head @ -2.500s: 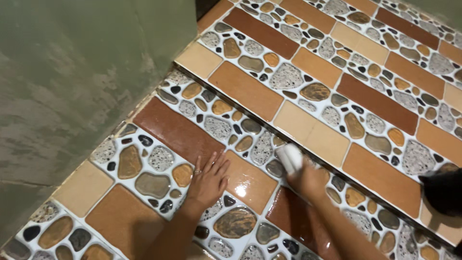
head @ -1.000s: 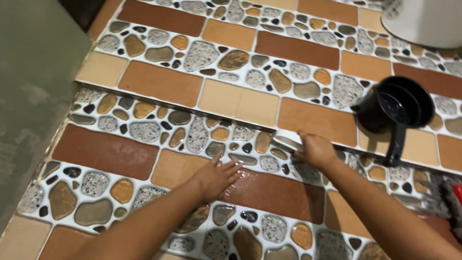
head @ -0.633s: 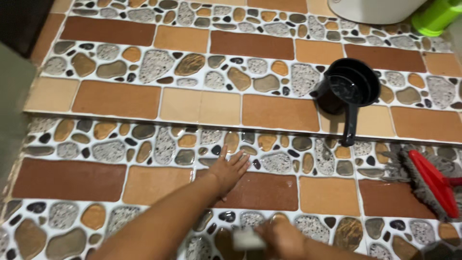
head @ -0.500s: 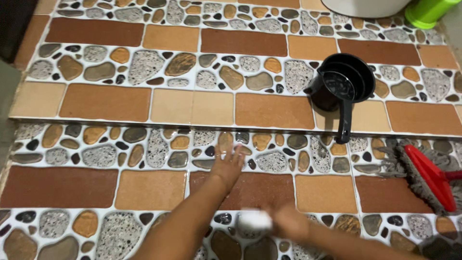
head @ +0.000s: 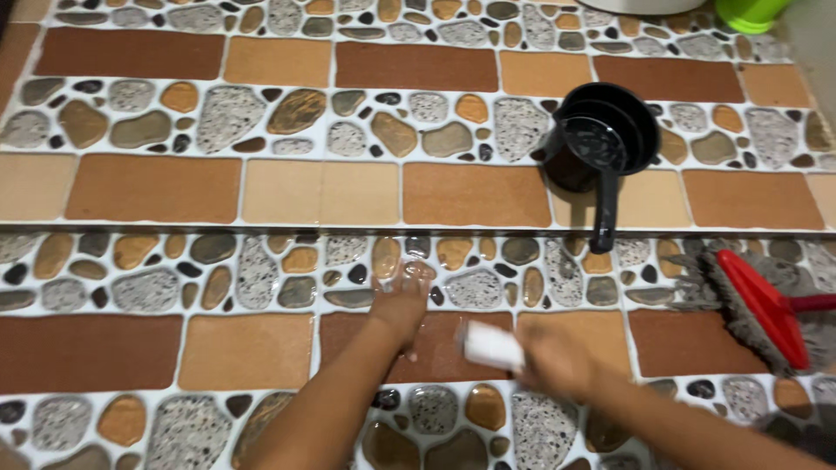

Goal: The person cleans a tiled bathroom floor by hand with a brush and soapy water from a bucket, then rinses several cleaning tools in the bucket.

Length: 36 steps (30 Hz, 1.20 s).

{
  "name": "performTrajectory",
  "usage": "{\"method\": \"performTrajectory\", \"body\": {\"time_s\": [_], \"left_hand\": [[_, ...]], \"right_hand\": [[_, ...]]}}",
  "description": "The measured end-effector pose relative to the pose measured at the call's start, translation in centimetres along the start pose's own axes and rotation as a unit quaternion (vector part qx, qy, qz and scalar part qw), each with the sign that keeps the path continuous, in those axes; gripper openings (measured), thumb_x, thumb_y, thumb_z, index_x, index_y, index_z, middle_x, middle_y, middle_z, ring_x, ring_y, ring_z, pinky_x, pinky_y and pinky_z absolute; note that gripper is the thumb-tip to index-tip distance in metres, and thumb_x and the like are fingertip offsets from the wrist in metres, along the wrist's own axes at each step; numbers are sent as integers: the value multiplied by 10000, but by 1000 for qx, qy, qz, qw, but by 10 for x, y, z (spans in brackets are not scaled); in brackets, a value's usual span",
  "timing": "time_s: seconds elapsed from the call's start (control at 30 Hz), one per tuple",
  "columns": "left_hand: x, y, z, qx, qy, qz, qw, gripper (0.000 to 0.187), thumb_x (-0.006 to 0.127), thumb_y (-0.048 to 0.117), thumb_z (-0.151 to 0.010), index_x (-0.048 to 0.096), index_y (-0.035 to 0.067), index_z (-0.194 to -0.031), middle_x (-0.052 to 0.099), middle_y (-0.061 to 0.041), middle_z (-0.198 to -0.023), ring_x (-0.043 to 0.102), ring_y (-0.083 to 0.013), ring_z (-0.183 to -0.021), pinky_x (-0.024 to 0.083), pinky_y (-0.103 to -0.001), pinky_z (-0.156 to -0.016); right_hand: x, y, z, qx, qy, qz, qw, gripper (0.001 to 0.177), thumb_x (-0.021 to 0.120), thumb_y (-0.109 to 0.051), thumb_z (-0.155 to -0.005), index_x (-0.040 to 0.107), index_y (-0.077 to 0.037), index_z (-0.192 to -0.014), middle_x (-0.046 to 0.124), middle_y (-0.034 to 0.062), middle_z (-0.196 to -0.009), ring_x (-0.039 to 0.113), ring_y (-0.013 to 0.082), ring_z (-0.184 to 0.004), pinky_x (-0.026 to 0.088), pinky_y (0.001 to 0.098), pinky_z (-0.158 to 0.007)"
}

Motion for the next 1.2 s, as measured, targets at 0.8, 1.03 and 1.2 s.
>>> {"method": "performTrajectory", "body": {"time_s": [0.8, 1.03, 1.2], "left_hand": [[-8, 121, -41, 82, -17, -39, 996, 1604, 1060, 301, -483, -22, 11, -1631, -188, -191, -1710, -123, -458, -1561, 175, -838, -1100], [-12, 158, -62, 18, -9, 26, 999, 1545, 1012, 444, -544, 17, -22, -1629, -94, -295, -1701, -50, -493, -1561, 214, -769, -1142], [-21, 212, -88, 79, 13, -7, 997, 1593, 1029, 450, -520, -21, -57, -1605, -143, -229, -1700, -96, -464, -1563, 177, -801, -1130]], "right_hand": [[48, 130, 82, 117, -194, -95, 969, 461, 400, -330, -1162, 759, -87, -1005, 815, 95, -866, 797, 245, -803, 623, 356, -762], [34, 116, 132, -153, 7, -34, 988, 603, 843, -220, -722, 587, -64, -1245, 697, 176, -1122, 670, 403, -987, 550, 503, -797], [-18, 209, 70, 18, 178, 22, 984, 787, 824, -390, -758, 511, -109, -1423, 708, 186, -852, 687, 418, -737, 553, 538, -666]]}}
Point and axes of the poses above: each hand's wrist, its own z-axis away from the middle knuckle, its own x-axis out of the palm, y = z × x, the point moved 8 cm from there along -z, towards the middle knuckle
